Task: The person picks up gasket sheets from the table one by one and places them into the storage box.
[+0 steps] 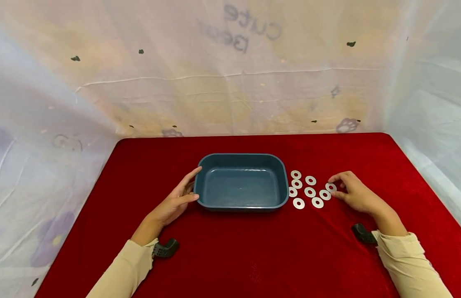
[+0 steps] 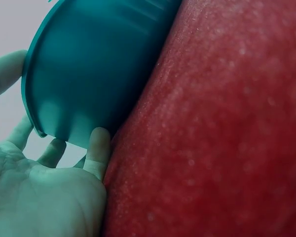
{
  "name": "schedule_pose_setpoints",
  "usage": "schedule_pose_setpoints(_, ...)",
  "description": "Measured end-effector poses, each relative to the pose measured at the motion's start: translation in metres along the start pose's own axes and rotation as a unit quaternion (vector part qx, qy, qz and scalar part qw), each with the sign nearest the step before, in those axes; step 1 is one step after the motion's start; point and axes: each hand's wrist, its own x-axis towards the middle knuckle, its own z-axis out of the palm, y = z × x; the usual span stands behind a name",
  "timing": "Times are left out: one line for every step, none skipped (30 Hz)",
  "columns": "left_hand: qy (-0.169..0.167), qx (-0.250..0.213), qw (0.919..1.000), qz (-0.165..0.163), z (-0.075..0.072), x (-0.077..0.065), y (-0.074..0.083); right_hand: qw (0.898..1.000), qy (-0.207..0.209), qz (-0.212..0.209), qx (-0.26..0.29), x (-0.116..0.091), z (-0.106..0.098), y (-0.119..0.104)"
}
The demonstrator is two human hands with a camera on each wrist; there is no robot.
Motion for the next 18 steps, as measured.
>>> schedule_pose_setpoints(0.001, 0.000, 1.0000, -0.001, -0.0001, -0.0001, 0.0000, 1.000, -0.003, 0.004, 0.001, 0.0002, -0.0001, 0.0000)
schedule_pose_setpoints(0.001, 0.000, 1.0000, -0.002, -0.0003, 0.0000, -0.0001, 1.000, -0.006, 0.007, 0.003, 0.0005, -0.0002, 0.0000)
schedule_pose_setpoints(0.003, 0.000, 1.0000, -0.004, -0.0006, 0.0000, -0.0002, 1.000, -0.006, 0.008, 0.005, 0.0008, -0.0001, 0.0001)
schedule_pose_setpoints(0.003, 0.000, 1.0000, -0.005, -0.0008, -0.0002, -0.0002, 1.000, -0.006, 0.010, 0.007, 0.0007, 0.0000, 0.0001)
schedule_pose_setpoints(0.002, 0.000, 1.0000, -0.005, -0.0009, -0.0002, -0.0004, 1.000, -0.005, 0.011, 0.008, 0.0006, 0.0003, 0.0003)
schedule_pose_setpoints(0.002, 0.001, 1.0000, -0.005, -0.0009, -0.0002, -0.0004, 1.000, -0.003, 0.012, 0.010, 0.0004, 0.0005, 0.0005)
schedule_pose_setpoints(0.001, 0.003, 1.0000, -0.004, -0.0011, -0.0002, -0.0007, 1.000, -0.002, 0.013, 0.013, 0.0001, 0.0008, 0.0009)
schedule_pose_setpoints(0.001, 0.003, 1.0000, -0.004, -0.0012, -0.0001, -0.0008, 1.000, 0.000, 0.011, 0.017, 0.0000, 0.0012, 0.0015)
schedule_pose_setpoints(0.001, 0.004, 1.0000, -0.005, -0.0012, 0.0000, -0.0009, 1.000, 0.003, 0.009, 0.019, -0.0003, 0.0017, 0.0021)
schedule_pose_setpoints(0.002, 0.004, 1.0000, -0.005, -0.0011, 0.0003, -0.0012, 1.000, 0.007, 0.006, 0.021, -0.0006, 0.0022, 0.0027)
schedule_pose_setpoints(0.002, 0.006, 1.0000, -0.006, -0.0012, 0.0006, -0.0015, 1.000, 0.010, 0.000, 0.021, -0.0007, 0.0027, 0.0035)
schedule_pose_setpoints(0.002, 0.006, 1.0000, -0.006, -0.0014, 0.0007, -0.0018, 1.000, 0.013, -0.005, 0.022, -0.0008, 0.0032, 0.0042)
schedule_pose_setpoints(0.003, 0.006, 0.9999, -0.008, -0.0014, 0.0010, -0.0020, 1.000, 0.014, -0.010, 0.022, -0.0007, 0.0032, 0.0047)
schedule_pose_setpoints(0.005, 0.005, 0.9999, -0.009, -0.0013, 0.0013, -0.0019, 1.000, 0.013, -0.012, 0.023, -0.0007, 0.0031, 0.0050)
schedule_pose_setpoints(0.005, 0.004, 0.9999, -0.008, -0.0013, 0.0014, -0.0020, 1.000, 0.014, -0.013, 0.022, -0.0007, 0.0029, 0.0050)
schedule_pose_setpoints(0.005, 0.004, 0.9999, -0.008, -0.0013, 0.0013, -0.0019, 1.000, 0.013, -0.012, 0.022, -0.0006, 0.0026, 0.0049)
schedule_pose_setpoints(0.005, 0.004, 1.0000, -0.007, -0.0013, 0.0011, -0.0017, 1.000, 0.011, -0.010, 0.022, -0.0004, 0.0023, 0.0048)
schedule_pose_setpoints(0.007, 0.002, 1.0000, -0.007, -0.0010, 0.0009, -0.0012, 1.000, 0.009, -0.008, 0.023, -0.0004, 0.0021, 0.0049)
